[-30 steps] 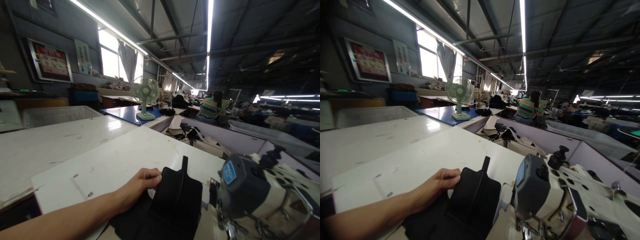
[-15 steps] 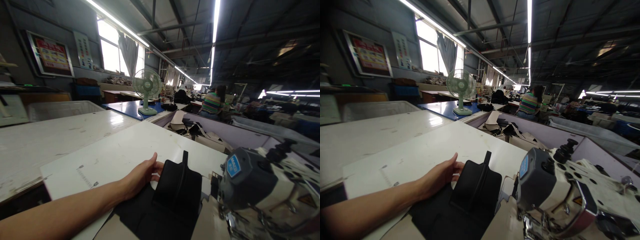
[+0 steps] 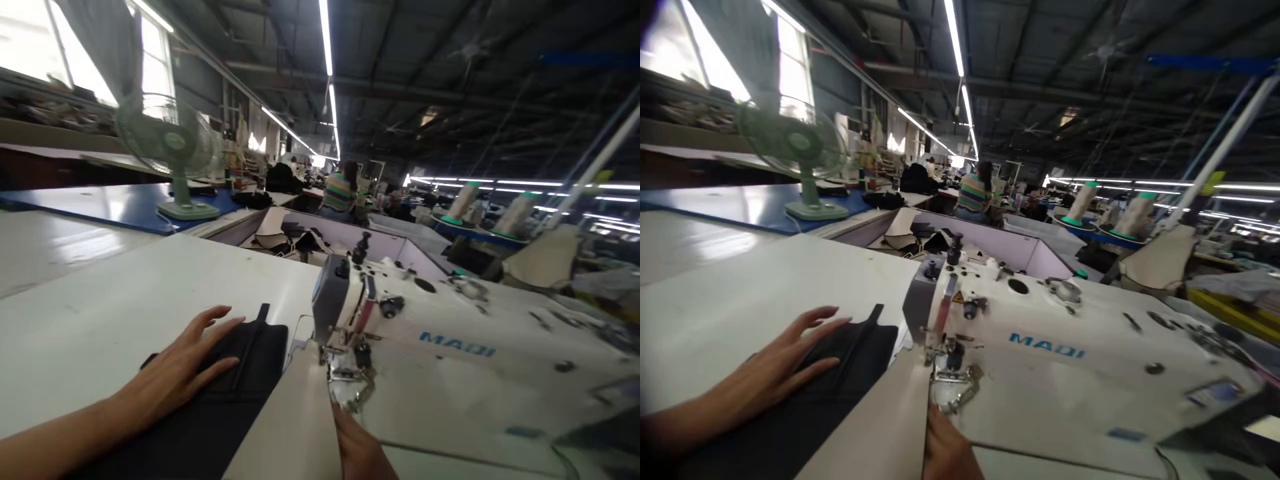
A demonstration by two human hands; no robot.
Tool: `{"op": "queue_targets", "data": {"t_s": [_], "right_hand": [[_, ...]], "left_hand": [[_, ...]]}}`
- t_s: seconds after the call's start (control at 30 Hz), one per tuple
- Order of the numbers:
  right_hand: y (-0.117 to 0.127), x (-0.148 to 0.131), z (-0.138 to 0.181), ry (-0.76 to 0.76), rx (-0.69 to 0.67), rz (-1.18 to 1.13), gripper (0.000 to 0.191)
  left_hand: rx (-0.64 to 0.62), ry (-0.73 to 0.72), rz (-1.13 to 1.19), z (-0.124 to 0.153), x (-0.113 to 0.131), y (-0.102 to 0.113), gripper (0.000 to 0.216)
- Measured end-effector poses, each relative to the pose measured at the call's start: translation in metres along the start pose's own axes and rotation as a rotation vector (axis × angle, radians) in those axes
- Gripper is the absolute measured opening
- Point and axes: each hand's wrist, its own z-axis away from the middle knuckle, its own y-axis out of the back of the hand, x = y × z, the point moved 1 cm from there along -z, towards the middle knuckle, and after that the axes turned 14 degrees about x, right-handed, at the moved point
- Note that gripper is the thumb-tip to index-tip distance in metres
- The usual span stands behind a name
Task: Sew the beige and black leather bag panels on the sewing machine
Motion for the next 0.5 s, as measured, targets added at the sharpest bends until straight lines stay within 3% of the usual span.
{"op": "queue_targets", "data": {"t_s": [0.07,0.13,0.23,0.3,0.37,0.47,0.5], "right_hand": [[-0.005,0.000,-0.005,0.006,0.034,-0.093,0.049],[-0.006,-0.004,-0.011,-0.037,0.034,-0.136,0.050],[0.000,-0.012,-0.017,-0.057,-0.084,-0.064,0.045],[0.006,-0.016,-0.021,-0.030,-0.197,0.049,0.040],[0.011,-0.017,-0.027,-0.024,-0.274,0.133,0.035],[0.016,-0.013,-0.036,-0.072,-0.306,0.169,0.020],[0.016,-0.011,-0.038,-0.083,-0.301,0.174,0.016]], "left_hand": [[-0.142,-0.166,-0.052,-0.010,-0.002,0.002,0.039],[-0.332,-0.291,-0.075,-0.029,0.000,0.012,0.042],[-0.513,-0.331,-0.159,-0.071,0.017,0.049,0.039],[-0.501,-0.300,-0.227,-0.093,0.042,0.085,0.042],[-0.451,-0.280,-0.265,-0.093,0.079,0.119,0.050],[-0.361,-0.315,-0.301,-0.036,0.142,0.145,0.045],[-0.197,-0.431,-0.343,-0.006,0.162,0.144,0.049]]}}
